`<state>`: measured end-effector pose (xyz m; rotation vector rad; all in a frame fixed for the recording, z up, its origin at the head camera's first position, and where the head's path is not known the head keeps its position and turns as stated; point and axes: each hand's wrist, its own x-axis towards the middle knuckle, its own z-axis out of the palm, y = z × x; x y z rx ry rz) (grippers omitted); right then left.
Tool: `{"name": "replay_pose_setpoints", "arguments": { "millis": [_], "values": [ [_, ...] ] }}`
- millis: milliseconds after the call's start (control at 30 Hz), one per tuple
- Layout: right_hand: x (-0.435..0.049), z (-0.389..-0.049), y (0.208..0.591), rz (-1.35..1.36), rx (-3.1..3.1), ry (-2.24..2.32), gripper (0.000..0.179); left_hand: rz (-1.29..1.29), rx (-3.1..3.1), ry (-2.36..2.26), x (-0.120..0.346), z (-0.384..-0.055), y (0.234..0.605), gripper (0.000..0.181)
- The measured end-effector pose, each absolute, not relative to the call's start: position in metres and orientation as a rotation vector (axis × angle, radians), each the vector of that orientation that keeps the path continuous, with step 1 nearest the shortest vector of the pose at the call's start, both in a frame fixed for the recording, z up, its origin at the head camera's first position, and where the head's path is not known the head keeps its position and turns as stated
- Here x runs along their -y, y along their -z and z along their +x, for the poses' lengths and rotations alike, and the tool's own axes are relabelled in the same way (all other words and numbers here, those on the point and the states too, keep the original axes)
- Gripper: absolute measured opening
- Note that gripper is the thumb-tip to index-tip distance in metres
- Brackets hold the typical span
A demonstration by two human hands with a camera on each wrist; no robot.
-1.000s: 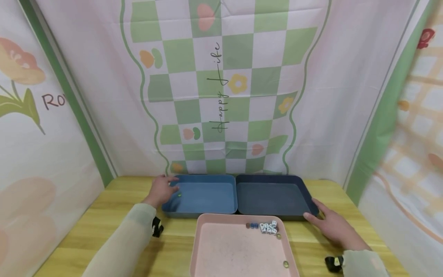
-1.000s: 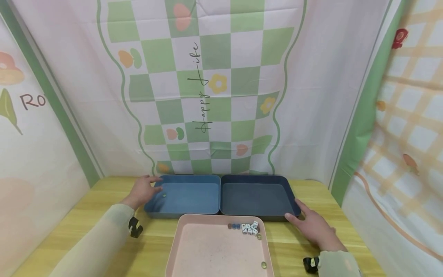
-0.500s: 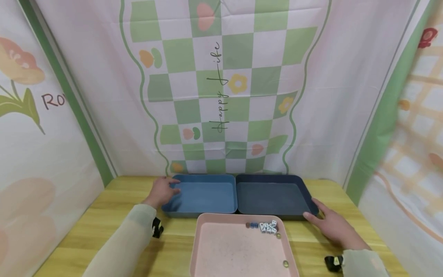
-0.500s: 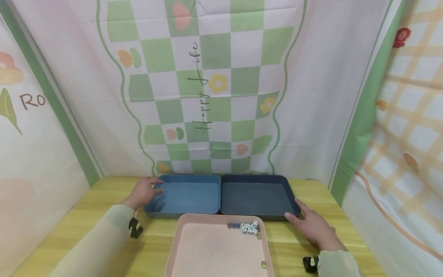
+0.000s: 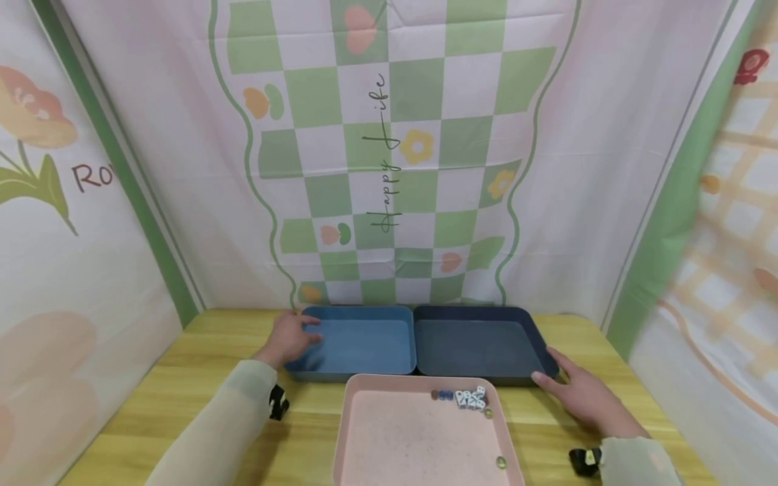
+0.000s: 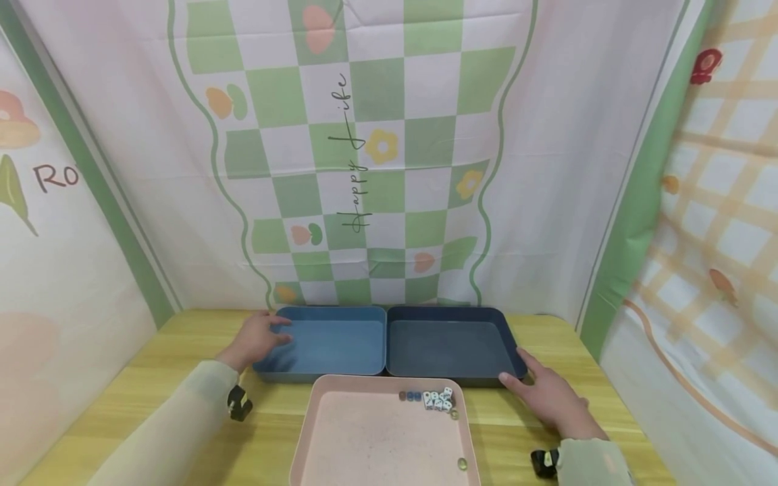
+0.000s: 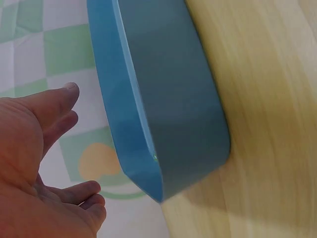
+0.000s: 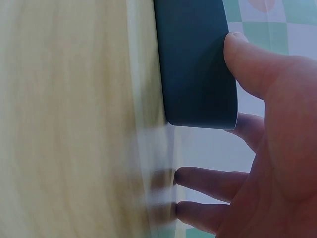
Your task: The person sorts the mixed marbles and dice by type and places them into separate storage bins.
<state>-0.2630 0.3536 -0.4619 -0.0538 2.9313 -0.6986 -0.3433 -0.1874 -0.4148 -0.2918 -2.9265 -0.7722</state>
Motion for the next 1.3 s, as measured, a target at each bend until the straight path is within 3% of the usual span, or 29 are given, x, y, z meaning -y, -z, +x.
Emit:
{"name": "replay_pose_setpoints", "arguments": {
  "millis": [833, 1300],
  "values": [
    [-0.354, -0.264, 0.461, -0.076, -2.946, 0.691, 0.095, -0.685, 2.954, 0.895, 0.112, -0.304, 0.389, 0.034],
    [-0.353, -0.263, 0.463, -0.050, -2.940, 0.707, 0.098, -0.976, 2.960, 0.815, 0.047, -0.260, 0.383, 0.037]
  ]
}}
